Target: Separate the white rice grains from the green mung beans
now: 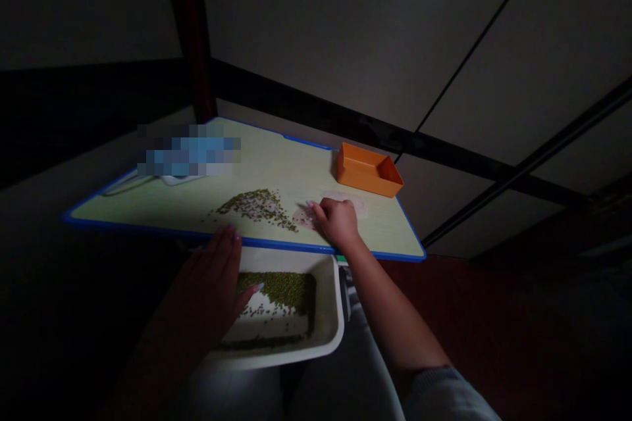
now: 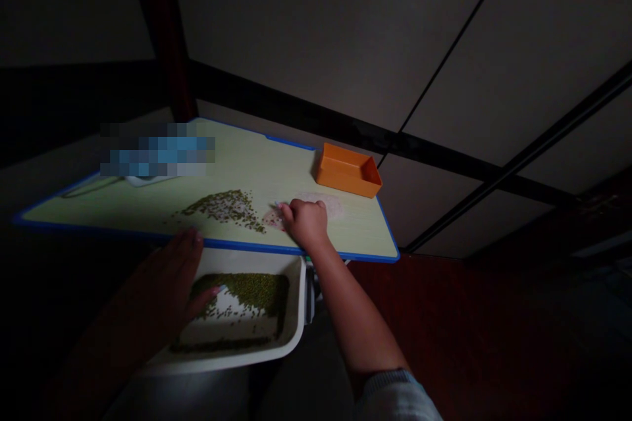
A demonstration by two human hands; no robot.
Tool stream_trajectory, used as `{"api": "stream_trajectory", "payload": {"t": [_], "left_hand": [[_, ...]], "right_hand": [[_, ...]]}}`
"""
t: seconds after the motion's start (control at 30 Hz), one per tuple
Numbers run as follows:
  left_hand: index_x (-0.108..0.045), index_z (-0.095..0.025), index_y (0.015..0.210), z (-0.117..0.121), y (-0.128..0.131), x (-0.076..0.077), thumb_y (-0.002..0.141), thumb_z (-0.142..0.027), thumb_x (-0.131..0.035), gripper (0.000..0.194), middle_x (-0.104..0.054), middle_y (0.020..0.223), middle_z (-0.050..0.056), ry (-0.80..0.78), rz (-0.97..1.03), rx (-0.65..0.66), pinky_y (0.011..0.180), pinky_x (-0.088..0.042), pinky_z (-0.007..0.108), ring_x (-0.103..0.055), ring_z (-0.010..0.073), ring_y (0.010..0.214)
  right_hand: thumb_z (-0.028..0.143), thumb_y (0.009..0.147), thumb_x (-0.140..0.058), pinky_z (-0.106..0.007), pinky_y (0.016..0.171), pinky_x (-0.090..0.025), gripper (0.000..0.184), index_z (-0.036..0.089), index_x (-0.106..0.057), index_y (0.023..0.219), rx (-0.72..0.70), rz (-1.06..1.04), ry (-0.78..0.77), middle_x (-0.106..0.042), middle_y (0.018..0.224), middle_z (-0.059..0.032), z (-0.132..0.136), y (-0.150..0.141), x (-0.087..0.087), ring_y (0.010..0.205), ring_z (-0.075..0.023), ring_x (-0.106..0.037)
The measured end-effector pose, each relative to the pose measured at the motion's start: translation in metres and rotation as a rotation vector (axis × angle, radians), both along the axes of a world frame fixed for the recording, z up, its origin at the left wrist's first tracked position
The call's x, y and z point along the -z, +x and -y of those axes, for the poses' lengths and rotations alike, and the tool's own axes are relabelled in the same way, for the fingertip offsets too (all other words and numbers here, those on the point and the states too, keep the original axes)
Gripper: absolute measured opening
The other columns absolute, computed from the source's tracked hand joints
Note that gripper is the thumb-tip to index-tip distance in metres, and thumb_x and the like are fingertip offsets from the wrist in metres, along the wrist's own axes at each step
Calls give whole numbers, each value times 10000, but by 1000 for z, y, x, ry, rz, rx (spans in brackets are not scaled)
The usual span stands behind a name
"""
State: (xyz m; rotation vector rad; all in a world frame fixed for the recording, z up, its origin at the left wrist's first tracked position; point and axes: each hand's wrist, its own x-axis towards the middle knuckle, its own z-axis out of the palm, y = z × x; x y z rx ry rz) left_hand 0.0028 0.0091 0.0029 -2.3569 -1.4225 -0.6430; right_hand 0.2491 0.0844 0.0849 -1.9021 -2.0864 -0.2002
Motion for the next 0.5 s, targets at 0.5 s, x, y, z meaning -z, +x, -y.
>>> {"api": "stream_trajectory", "payload": {"t": [0.5], "left_hand": [[-300, 17, 1402, 0, 1, -3, 854, -528, -299, 773, -392, 1475, 282, 11, 15, 3, 1046, -362, 534, -360, 377, 1388]], "right_hand": [[467, 980, -348, -340, 799, -361, 477, 173, -703, 855, 190, 87, -49, -740, 831, -128, -13, -14, -7, 776, -216, -677]]}}
